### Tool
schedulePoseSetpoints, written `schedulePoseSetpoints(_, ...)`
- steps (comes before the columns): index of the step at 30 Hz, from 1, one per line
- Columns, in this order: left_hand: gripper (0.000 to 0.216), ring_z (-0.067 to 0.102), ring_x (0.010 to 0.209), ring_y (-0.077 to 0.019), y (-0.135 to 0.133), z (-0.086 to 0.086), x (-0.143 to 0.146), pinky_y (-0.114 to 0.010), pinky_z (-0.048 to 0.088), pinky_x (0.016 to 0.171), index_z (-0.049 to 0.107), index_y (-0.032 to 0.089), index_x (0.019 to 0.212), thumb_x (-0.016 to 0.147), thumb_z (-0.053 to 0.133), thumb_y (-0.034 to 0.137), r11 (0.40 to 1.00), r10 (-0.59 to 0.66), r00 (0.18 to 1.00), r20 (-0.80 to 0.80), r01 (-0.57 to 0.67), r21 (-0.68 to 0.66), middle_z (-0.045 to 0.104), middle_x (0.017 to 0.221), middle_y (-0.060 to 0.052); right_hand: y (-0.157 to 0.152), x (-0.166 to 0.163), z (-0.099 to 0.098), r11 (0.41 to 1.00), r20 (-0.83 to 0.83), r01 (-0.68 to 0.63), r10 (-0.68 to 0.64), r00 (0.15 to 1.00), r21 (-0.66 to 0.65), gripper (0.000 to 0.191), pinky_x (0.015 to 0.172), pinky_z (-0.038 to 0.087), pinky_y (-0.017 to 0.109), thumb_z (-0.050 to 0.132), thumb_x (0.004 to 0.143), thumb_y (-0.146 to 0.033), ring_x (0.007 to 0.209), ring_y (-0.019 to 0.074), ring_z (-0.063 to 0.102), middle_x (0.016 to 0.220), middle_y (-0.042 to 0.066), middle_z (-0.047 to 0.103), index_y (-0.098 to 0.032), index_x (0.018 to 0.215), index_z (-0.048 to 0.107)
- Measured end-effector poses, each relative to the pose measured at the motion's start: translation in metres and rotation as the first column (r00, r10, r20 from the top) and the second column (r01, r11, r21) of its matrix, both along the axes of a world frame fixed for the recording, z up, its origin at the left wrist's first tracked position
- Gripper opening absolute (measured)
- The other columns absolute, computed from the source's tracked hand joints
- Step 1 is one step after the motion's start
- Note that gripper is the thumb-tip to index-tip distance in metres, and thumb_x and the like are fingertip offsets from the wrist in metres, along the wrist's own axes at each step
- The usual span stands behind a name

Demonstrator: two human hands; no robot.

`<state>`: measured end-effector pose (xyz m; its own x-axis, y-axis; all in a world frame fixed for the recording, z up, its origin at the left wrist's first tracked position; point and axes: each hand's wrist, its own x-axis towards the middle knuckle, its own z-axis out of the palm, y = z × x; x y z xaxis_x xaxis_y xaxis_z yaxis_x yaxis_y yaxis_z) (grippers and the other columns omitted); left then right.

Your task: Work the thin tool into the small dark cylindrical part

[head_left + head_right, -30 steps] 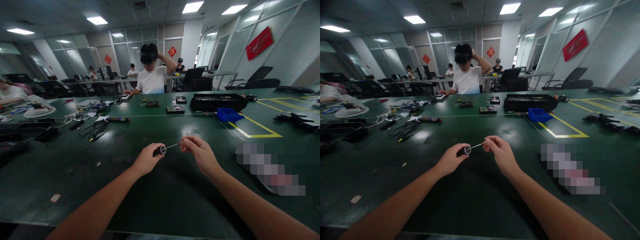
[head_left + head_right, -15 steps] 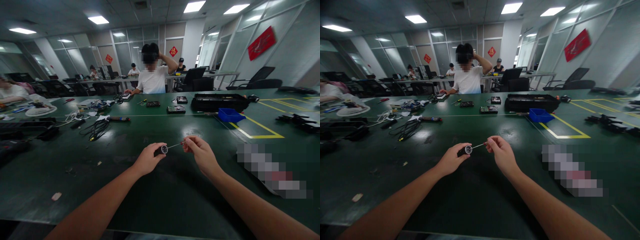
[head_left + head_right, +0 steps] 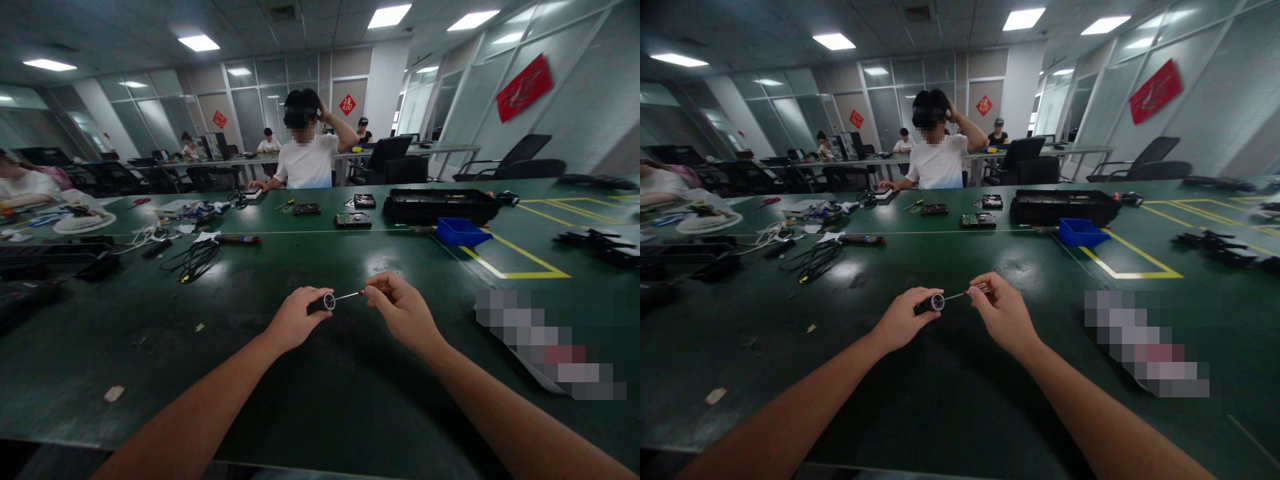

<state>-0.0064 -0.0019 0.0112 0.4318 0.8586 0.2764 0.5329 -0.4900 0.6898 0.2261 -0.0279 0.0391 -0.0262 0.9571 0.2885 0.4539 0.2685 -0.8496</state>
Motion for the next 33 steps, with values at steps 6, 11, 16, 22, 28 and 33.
schedulePoseSetpoints(6,0.042,0.055,0.113,-0.0225,0.000,0.001,-0.001,-0.040,0.042,0.102,0.061,0.028,0.127,0.086,0.069,0.022,1.000,0.001,0.999,-0.036,-0.001,-0.009,0.064,0.120,-0.004,-0.001,-0.002,0.001,0.999,0.054,-0.040,0.041,0.998,-0.009,0.028,0.057,0.041,0.030,0.047,0.095,-0.043,0.062,0.0173,0.059,0.067,0.000,0.062,-0.022,0.096,0.065)
schedulePoseSetpoints(11,0.043,0.055,0.114,-0.0229,-0.001,0.002,-0.001,-0.040,0.042,0.102,0.061,0.028,0.128,0.086,0.069,0.023,1.000,-0.006,0.999,-0.038,0.006,-0.018,0.064,0.120,-0.005,-0.002,-0.003,0.002,0.999,0.046,0.033,-0.034,0.998,0.011,0.034,0.054,0.039,0.030,0.043,0.097,-0.043,0.060,0.0173,0.054,0.070,0.001,0.060,-0.022,0.112,0.064)
schedulePoseSetpoints(16,0.041,0.056,0.111,-0.0219,-0.001,0.002,-0.001,-0.038,0.042,0.100,0.062,0.028,0.126,0.086,0.069,0.022,1.000,-0.026,0.998,-0.052,0.025,-0.010,0.065,0.118,-0.004,-0.002,-0.002,-0.003,0.997,-0.008,-0.077,0.077,0.997,-0.016,0.032,0.062,0.044,0.031,0.041,0.098,-0.040,0.067,0.0176,0.057,0.070,0.000,0.057,-0.022,0.114,0.062)
schedulePoseSetpoints(22,0.040,0.057,0.111,-0.0223,0.000,0.001,0.000,-0.039,0.043,0.101,0.063,0.026,0.125,0.086,0.069,0.023,1.000,-0.025,0.999,-0.049,0.025,-0.003,0.065,0.118,-0.005,0.000,-0.007,-0.005,0.999,-0.182,-0.049,0.046,0.982,-0.009,0.028,0.069,0.049,0.034,0.052,0.093,-0.042,0.071,0.0179,0.059,0.075,0.000,0.060,-0.022,0.111,0.058)
schedulePoseSetpoints(28,0.042,0.057,0.112,-0.0225,-0.001,0.003,0.000,-0.038,0.043,0.101,0.061,0.027,0.127,0.086,0.069,0.023,0.999,-0.040,0.997,-0.065,0.040,-0.009,0.065,0.119,-0.004,0.007,-0.010,-0.008,0.981,-0.550,-0.089,-0.022,0.835,-0.175,0.029,0.072,0.053,0.036,0.062,0.085,-0.049,0.074,0.0189,0.060,0.082,0.005,0.063,-0.020,0.090,0.063)
schedulePoseSetpoints(33,0.041,0.055,0.115,-0.0222,-0.001,0.005,-0.001,-0.039,0.041,0.104,0.060,0.027,0.128,0.088,0.067,0.022,0.999,-0.040,0.999,-0.031,0.041,0.022,0.063,0.122,-0.005,0.012,-0.009,-0.011,0.902,-0.738,-0.190,-0.180,0.651,-0.387,0.019,0.067,0.054,0.036,0.060,0.087,-0.038,0.060,0.0164,0.055,0.069,0.002,0.056,-0.020,0.081,0.061)
